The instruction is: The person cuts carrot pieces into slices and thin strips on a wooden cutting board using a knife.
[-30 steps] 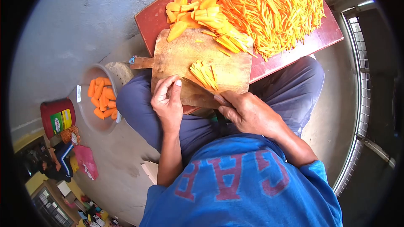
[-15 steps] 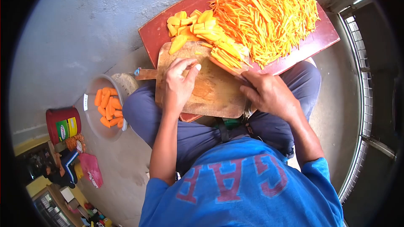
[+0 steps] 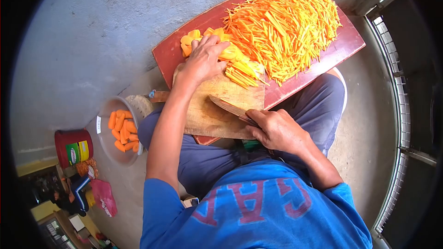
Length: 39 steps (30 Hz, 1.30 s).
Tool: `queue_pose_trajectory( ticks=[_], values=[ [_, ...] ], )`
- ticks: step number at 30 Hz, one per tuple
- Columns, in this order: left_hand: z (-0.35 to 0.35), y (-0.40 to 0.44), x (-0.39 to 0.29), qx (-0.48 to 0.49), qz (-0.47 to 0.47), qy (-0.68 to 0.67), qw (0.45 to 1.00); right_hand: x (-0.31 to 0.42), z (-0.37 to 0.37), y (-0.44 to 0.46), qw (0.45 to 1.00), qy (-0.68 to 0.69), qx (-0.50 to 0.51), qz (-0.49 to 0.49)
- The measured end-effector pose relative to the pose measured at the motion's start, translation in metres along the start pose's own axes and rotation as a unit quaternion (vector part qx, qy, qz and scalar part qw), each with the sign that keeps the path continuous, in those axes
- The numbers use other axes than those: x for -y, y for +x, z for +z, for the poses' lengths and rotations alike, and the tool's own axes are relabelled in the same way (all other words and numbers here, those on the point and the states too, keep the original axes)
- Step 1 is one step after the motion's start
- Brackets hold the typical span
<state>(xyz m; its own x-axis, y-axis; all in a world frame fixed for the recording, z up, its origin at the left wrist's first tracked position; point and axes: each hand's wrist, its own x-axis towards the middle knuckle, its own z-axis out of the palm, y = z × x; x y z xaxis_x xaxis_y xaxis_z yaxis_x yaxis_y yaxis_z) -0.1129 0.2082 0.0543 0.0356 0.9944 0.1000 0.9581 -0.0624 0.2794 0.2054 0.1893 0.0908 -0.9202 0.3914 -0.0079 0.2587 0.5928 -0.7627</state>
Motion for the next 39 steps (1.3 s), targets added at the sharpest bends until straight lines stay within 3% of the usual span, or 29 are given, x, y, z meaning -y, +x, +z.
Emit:
queue_pose_trajectory(
  ticks=[7, 10, 13, 17, 21, 25, 28, 31, 35, 38, 39],
  values=[
    [0.012, 0.005, 0.016, -0.023, -0.006, -0.107, 0.994, -0.003, 0.002, 0.001, 1.000, 0.006, -0.014, -0.007],
    [0.015, 0.002, 0.017, -0.116, -0.054, -0.176, 0.976, 0.000, -0.003, 0.001, 1.000, 0.003, -0.004, 0.009],
    [0.006, -0.016, -0.008, -0.191, -0.171, -0.291, 0.922, -0.005, 0.001, 0.001, 1.000, 0.002, -0.013, 0.010],
    [0.038, -0.047, 0.002, -0.269, -0.186, -0.499, 0.802, -0.010, 0.002, -0.002, 0.999, 0.024, -0.019, 0.033],
    [0.055, -0.072, -0.006, -0.338, -0.227, -0.540, 0.736, -0.008, -0.002, -0.008, 0.994, 0.072, -0.022, 0.081],
    [0.060, -0.089, -0.014, -0.263, -0.295, -0.566, 0.723, -0.004, -0.007, -0.010, 0.982, 0.123, -0.057, 0.133],
    [0.058, -0.082, -0.005, -0.232, -0.296, -0.575, 0.727, -0.003, -0.010, -0.010, 0.976, 0.136, -0.086, 0.147],
    [0.048, -0.078, -0.008, -0.240, -0.272, -0.581, 0.728, 0.001, -0.019, -0.010, 0.974, 0.126, -0.085, 0.165],
    [0.018, -0.109, -0.045, -0.236, -0.321, -0.566, 0.722, 0.001, -0.014, -0.013, 0.977, 0.134, -0.087, 0.142],
    [0.038, -0.146, -0.061, -0.265, -0.331, -0.516, 0.744, 0.010, -0.010, -0.010, 0.980, 0.135, -0.056, 0.135],
    [0.052, -0.163, -0.064, -0.273, -0.308, -0.463, 0.785, 0.012, -0.009, -0.008, 0.982, 0.124, -0.037, 0.137]
  ],
)
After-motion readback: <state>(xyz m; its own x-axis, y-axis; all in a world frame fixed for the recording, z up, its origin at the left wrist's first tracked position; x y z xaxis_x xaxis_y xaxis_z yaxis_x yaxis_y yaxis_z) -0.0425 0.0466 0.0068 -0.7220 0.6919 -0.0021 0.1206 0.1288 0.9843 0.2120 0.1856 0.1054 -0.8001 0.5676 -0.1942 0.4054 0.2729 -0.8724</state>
